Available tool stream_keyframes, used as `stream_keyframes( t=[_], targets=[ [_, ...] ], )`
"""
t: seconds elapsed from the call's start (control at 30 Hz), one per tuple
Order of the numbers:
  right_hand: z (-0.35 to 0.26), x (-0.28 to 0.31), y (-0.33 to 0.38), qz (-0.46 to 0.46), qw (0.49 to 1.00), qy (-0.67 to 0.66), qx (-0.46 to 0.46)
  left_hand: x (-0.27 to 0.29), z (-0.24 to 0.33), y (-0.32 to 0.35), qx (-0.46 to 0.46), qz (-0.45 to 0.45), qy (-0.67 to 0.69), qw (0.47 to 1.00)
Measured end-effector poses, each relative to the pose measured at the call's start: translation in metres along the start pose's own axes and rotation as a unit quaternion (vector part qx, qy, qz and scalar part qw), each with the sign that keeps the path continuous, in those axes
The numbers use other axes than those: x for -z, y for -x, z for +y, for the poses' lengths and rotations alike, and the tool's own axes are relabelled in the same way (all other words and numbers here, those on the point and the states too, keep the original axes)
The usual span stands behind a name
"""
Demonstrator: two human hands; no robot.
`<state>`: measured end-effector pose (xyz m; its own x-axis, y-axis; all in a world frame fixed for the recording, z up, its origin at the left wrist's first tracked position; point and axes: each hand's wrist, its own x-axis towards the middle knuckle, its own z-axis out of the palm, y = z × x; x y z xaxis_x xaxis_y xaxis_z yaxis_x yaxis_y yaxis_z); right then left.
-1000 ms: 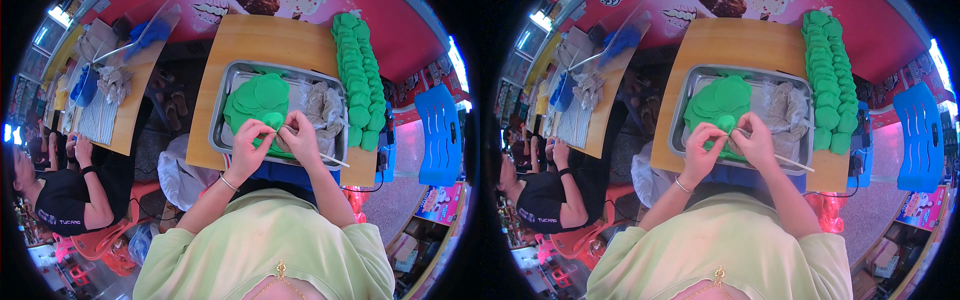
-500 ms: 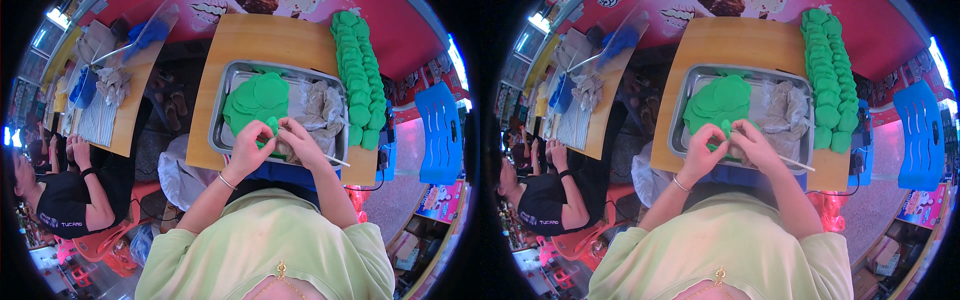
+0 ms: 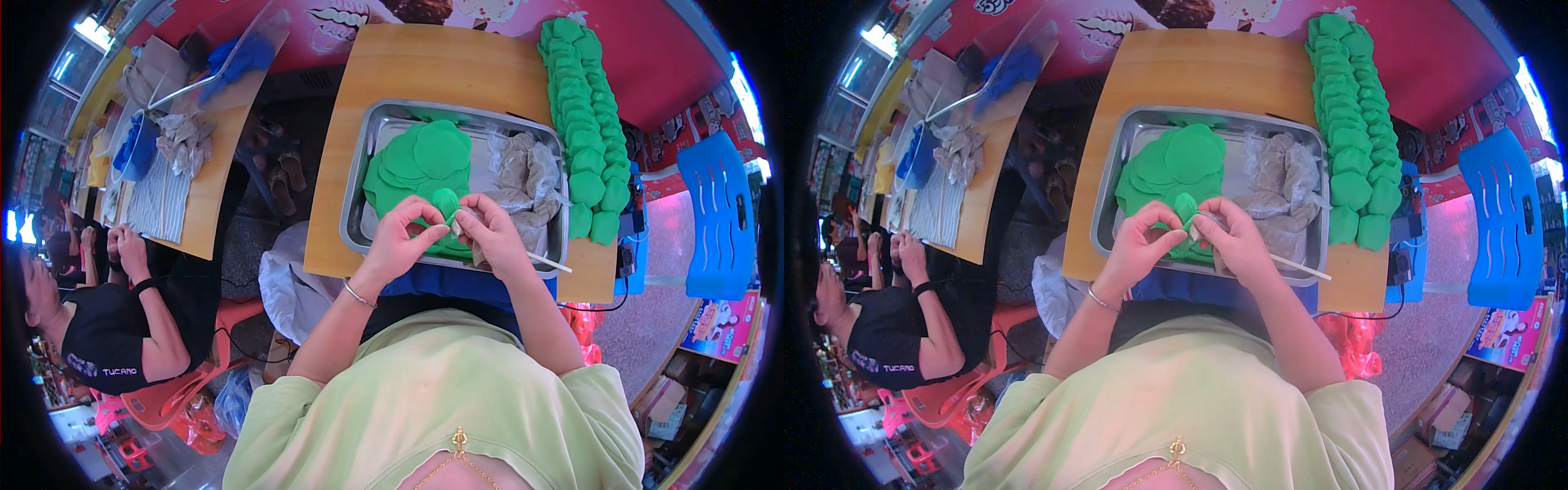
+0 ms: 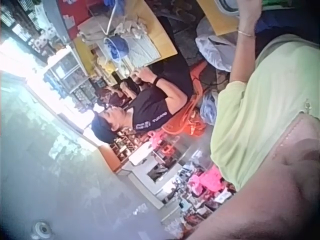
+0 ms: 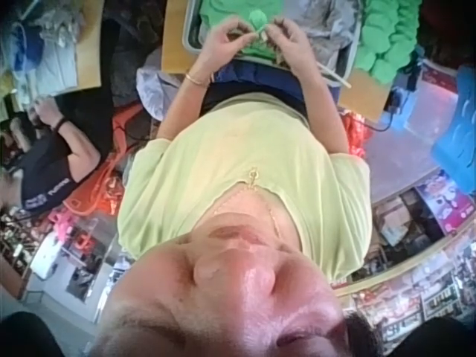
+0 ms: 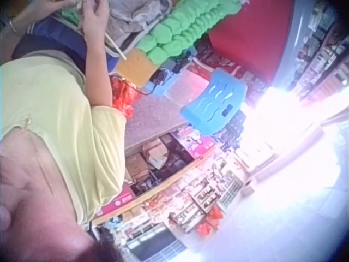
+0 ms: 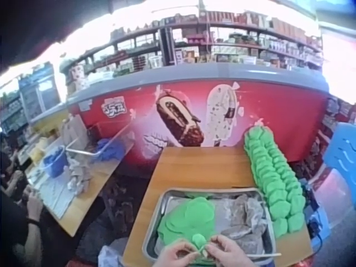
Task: Assembling small green fabric decorations by stuffing fabric circles with material and folding them using a bamboo skewer.
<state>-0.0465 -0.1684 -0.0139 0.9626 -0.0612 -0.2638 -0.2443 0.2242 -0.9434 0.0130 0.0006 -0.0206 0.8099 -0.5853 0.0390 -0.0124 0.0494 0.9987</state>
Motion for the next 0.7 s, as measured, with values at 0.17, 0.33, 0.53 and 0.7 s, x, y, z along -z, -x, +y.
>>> stream_keyframes(
  t=[0.17,0.33,0.53,0.7],
  targets=[
    [0.004,-0.01,0.0,0.049,0.998,-0.046,-0.001,-0.011,-0.001,0.003,-0.04,0.031,-0.061,0.997],
    [0.0,-0.018,0.004,0.044,0.999,-0.007,0.032,-0.013,-0.003,0.002,-0.086,0.07,-0.083,0.99],
    [0.006,-0.009,0.001,0.047,0.989,0.087,0.11,-0.014,0.003,0.001,-0.051,0.113,-0.032,0.992],
    [0.0,-0.015,0.001,0.089,0.982,0.118,0.119,-0.018,0.004,0.006,-0.142,0.118,-0.165,0.969]
  ],
)
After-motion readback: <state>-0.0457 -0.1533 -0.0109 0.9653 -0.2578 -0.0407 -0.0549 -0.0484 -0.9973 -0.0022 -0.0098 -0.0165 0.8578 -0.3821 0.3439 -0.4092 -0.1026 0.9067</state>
